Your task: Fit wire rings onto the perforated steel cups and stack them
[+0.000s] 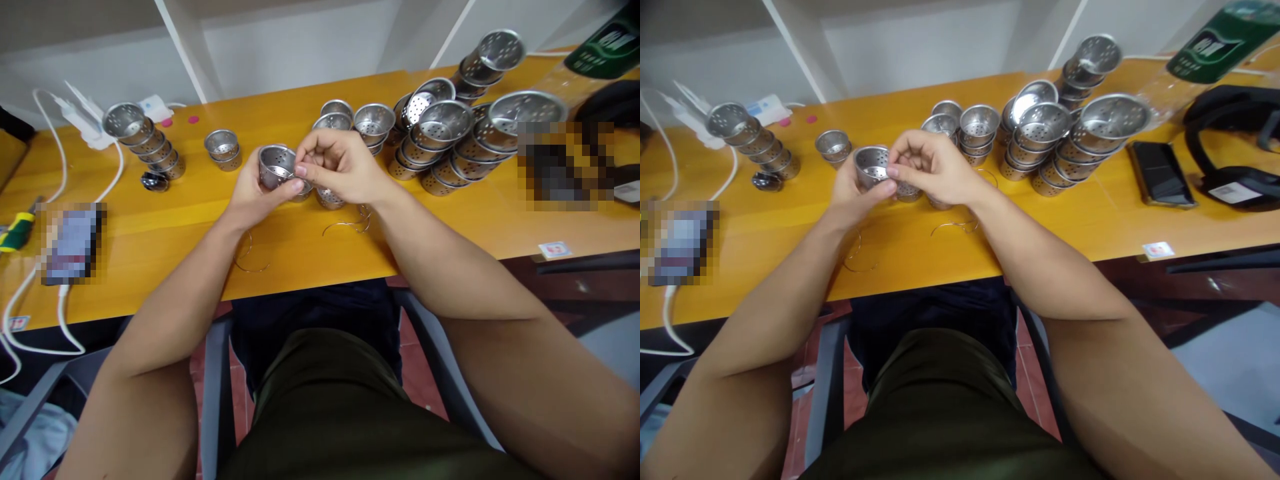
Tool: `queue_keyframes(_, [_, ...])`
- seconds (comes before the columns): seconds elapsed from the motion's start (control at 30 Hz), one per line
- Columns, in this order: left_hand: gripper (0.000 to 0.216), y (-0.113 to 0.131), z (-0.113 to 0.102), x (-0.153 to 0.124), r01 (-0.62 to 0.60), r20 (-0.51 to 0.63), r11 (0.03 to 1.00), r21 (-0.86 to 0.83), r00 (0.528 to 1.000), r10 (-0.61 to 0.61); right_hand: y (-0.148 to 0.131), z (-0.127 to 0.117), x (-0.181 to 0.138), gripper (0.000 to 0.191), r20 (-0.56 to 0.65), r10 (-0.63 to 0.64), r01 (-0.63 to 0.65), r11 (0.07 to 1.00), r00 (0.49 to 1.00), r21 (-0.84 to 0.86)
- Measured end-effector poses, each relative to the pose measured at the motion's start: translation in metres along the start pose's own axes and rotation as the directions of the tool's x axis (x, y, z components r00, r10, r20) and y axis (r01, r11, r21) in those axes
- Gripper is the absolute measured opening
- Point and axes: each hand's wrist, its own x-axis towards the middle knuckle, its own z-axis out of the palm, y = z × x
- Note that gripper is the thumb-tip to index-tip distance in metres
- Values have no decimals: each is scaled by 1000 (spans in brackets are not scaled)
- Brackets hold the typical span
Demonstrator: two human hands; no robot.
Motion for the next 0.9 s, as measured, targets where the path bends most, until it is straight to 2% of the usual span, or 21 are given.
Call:
queue_keyframes(0.07, [109,3,0,0,-25,-5,998,54,1000,26,-1,2,0,69,-11,41,-41,999,999,22])
queue_keyframes(0.13, [110,4,-1,0,-55,-20,993,102,998,58,3,5,0,70,-26,58,-56,996,998,67])
queue_keyframes(0.33, [98,5,-6,1,-62,-48,983,170,996,71,33,14,10,75,-44,-78,88,946,996,312])
queue_keyframes(0.43, [97,8,-6,1,-64,-63,984,167,995,76,38,15,14,74,-29,-125,127,915,992,383])
queue_keyframes(0.67, [90,13,-6,0,-82,-53,977,196,994,94,34,15,14,73,-15,-131,125,898,991,423])
queue_keyframes(0.9, [97,7,-11,-2,-132,-33,969,208,989,141,37,16,13,73,5,-150,134,898,989,419])
